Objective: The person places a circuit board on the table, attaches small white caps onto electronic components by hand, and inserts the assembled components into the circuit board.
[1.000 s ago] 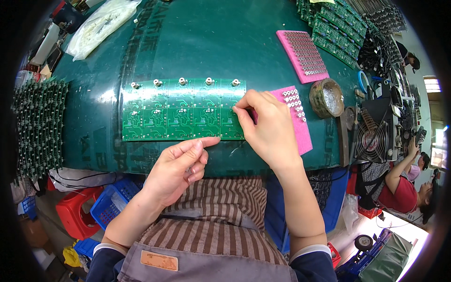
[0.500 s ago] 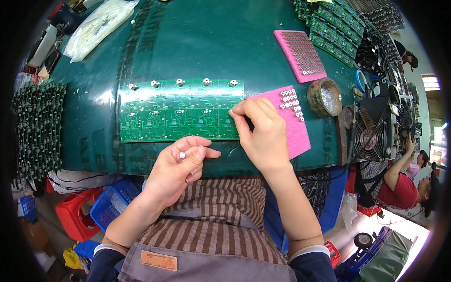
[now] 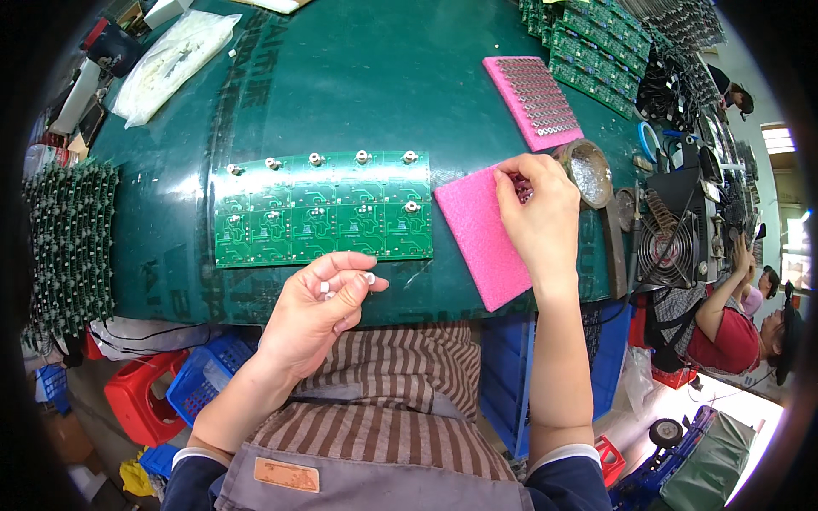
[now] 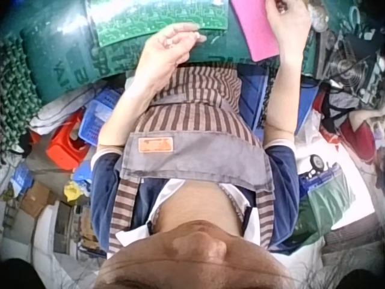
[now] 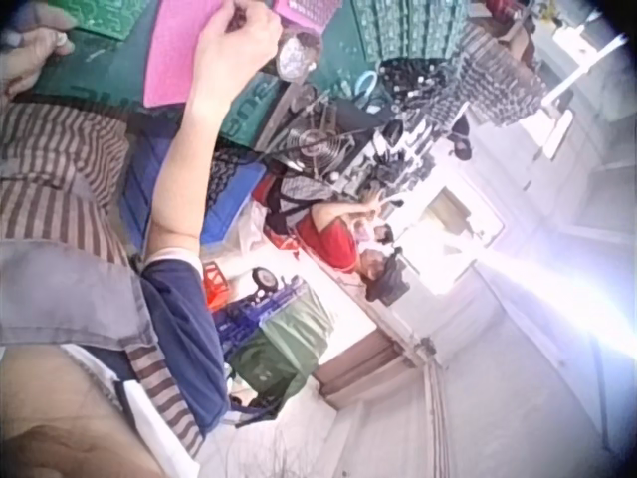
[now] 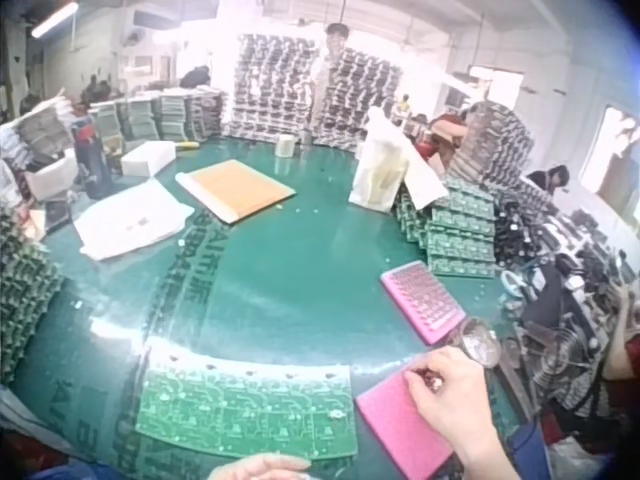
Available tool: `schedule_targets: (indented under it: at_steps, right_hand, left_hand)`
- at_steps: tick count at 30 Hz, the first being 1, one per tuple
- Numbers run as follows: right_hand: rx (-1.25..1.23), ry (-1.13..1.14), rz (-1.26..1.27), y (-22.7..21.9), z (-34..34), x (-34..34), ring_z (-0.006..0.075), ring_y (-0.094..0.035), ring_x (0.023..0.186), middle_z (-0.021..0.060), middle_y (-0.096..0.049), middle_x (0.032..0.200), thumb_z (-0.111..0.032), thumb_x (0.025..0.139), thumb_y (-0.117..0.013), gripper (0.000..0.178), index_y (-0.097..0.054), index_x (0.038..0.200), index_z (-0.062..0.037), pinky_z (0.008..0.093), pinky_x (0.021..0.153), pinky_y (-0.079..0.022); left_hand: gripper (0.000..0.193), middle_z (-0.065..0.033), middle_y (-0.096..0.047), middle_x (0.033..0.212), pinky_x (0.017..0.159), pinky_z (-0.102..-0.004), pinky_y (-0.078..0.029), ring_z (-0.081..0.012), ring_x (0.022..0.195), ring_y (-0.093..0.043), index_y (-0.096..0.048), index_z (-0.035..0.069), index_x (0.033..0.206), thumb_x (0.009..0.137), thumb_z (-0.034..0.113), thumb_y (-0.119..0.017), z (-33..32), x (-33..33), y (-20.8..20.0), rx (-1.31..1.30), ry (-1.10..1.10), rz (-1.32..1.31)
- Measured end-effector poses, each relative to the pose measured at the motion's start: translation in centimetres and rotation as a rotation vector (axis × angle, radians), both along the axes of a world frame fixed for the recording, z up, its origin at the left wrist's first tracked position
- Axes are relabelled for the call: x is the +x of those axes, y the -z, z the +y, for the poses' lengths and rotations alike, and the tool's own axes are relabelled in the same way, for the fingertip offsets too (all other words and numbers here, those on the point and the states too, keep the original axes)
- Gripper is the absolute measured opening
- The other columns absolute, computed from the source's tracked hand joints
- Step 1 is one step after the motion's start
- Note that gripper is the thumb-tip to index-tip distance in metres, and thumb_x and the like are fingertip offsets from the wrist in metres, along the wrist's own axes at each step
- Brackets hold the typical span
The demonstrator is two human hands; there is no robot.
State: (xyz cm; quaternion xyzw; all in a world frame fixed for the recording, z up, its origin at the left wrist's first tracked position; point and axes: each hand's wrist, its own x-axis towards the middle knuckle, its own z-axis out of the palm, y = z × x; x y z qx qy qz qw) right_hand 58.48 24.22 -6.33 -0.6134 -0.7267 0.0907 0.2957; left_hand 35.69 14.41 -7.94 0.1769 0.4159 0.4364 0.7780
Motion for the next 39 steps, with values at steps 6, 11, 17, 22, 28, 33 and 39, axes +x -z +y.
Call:
schedule_targets:
  at_steps: [6,11,17,22,28,33,39]
  right_hand:
    - [0.079,0.051,0.065,-0.9,-1.4,-1.5,0.0199,-0.063,0.069,0.0121,-0.063,0.077,-0.002,0.078,-0.063,0.007,-0.062,0.085,0.0003,0.0284,0.067,-0.049]
    - [-0.376,-0.217,0.871,-1.6,-7.0,-6.4,0.0124,-0.061,0.083,0.0081,-0.065,0.085,0.005,0.08,-0.063,0.01,-0.063,0.089,0.003,0.024,0.076,-0.048]
    - [-0.333,-0.282,0.767,-1.6,-7.9,-6.9,0.0164,-0.065,0.082,0.0098,-0.067,0.086,0.002,0.077,-0.066,0.009,-0.065,0.086,0.0015,0.0269,0.071,-0.051]
    - [-0.263,-0.375,0.621,-1.3,-7.8,-6.8,0.0162,-0.064,0.082,0.0105,-0.067,0.088,0.003,0.076,-0.068,0.011,-0.066,0.086,0.0005,0.0276,0.073,-0.051]
    - [-0.448,-0.434,0.828,-0.7,-6.3,-6.9,0.0169,-0.063,0.085,0.0108,-0.066,0.085,0.004,0.075,-0.068,0.011,-0.066,0.086,0.0013,0.0278,0.078,-0.049]
    - [-0.222,-0.315,0.489,-0.2,-3.2,-7.7,0.015,-0.064,0.075,0.0083,-0.067,0.079,-0.002,0.075,-0.068,0.009,-0.068,0.084,-0.0014,0.0261,0.068,-0.049]
    - [-0.183,-0.271,0.327,0.7,-1.6,-8.5,0.0176,-0.063,0.069,0.0093,-0.067,0.078,-0.006,0.076,-0.067,0.008,-0.069,0.083,-0.0032,0.0274,0.06,-0.048]
  left_hand:
    - [0.015,-0.0099,-0.063,0.093,0.051,-0.0172,-0.032,-0.0023,0.058,-0.039,-0.06,0.005,0.102,0.089,0.011,-0.06,0.2,-0.1,-0.1,-0.014,0.005,-0.045]
    - [0.018,-0.0038,-0.064,0.09,0.049,-0.0163,-0.029,-0.0004,0.061,-0.041,-0.062,0.004,0.101,0.086,0.013,-0.064,0.1,0.0,-0.2,-0.041,-0.038,-0.139]
    - [0.018,0.0001,-0.062,0.084,0.049,-0.0163,-0.029,-0.0003,0.059,-0.04,-0.062,0.004,0.1,0.085,0.014,-0.066,-0.1,-0.1,-0.1,-0.015,-0.038,-0.205]
    - [0.023,0.0018,-0.061,0.078,0.048,-0.0166,-0.027,0.0,0.056,-0.038,-0.059,0.004,0.104,0.085,0.013,-0.066,-0.1,-0.2,-0.3,-0.047,-0.039,-0.192]
    - [0.023,-0.0018,-0.063,0.082,0.047,-0.0166,-0.028,0.0002,0.054,-0.035,-0.055,0.004,0.105,0.086,0.014,-0.064,-0.2,-1.2,0.3,-0.073,-0.028,-0.265]
    - [0.023,-0.0194,-0.056,0.115,0.057,-0.0189,-0.036,-0.0044,0.063,-0.041,-0.053,0.004,0.109,0.094,0.022,-0.051,-0.2,-1.1,-0.6,-0.084,-0.018,-0.185]
    - [0.019,-0.0183,-0.055,0.114,0.066,-0.0237,-0.042,-0.0096,0.075,-0.051,-0.052,0.003,0.108,0.094,0.014,-0.046,-1.1,-1.5,-0.5,-0.125,-0.065,-0.315]
